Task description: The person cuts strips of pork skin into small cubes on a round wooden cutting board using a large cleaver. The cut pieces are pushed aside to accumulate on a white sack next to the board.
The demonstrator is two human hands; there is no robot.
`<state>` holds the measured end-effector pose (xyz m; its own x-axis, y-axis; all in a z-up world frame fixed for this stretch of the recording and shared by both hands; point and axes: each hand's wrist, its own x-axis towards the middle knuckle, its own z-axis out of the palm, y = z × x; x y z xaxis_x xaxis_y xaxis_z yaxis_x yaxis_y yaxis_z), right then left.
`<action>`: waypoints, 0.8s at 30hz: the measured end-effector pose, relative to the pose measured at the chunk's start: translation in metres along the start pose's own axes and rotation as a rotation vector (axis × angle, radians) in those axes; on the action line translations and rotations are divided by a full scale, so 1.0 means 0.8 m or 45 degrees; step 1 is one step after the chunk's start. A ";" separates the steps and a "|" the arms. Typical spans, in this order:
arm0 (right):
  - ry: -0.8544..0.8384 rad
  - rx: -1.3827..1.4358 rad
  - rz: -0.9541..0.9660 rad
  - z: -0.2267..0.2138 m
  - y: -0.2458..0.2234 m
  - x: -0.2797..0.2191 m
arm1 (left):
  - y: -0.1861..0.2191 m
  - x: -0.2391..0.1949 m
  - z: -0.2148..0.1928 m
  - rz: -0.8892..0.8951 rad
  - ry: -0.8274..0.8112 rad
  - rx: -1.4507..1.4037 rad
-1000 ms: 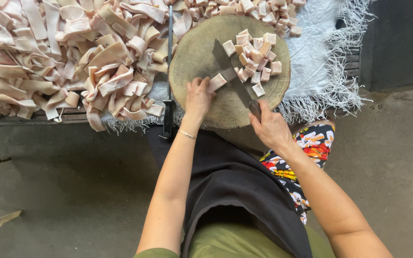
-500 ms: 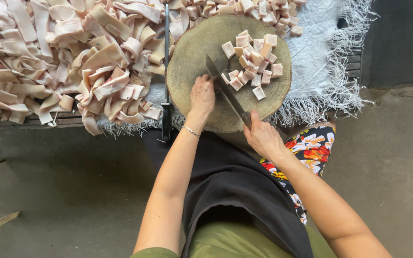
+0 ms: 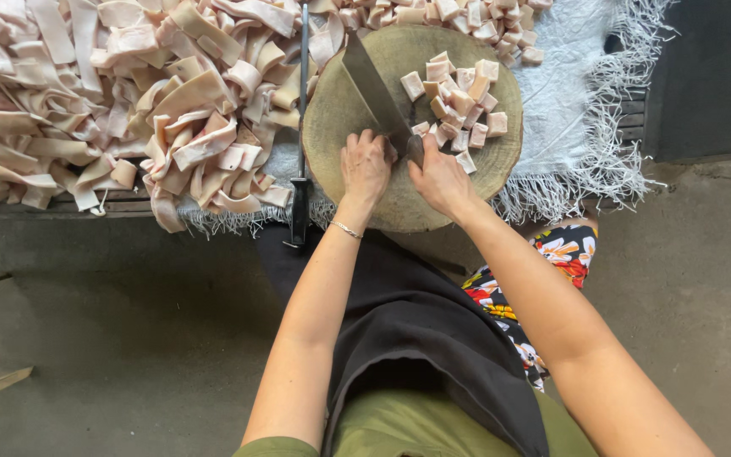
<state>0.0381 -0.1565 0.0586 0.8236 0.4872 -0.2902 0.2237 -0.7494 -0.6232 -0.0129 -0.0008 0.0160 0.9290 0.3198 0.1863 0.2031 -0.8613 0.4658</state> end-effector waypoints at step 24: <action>0.100 -0.189 -0.102 -0.053 0.040 -0.156 | -0.018 -0.009 0.049 -0.157 -0.059 -0.213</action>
<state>-0.0354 -0.2608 0.1057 0.8369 0.5159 -0.1827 0.3601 -0.7704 -0.5261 -0.0107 -0.0061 -0.0261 0.9144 0.3966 0.0809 0.2652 -0.7381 0.6203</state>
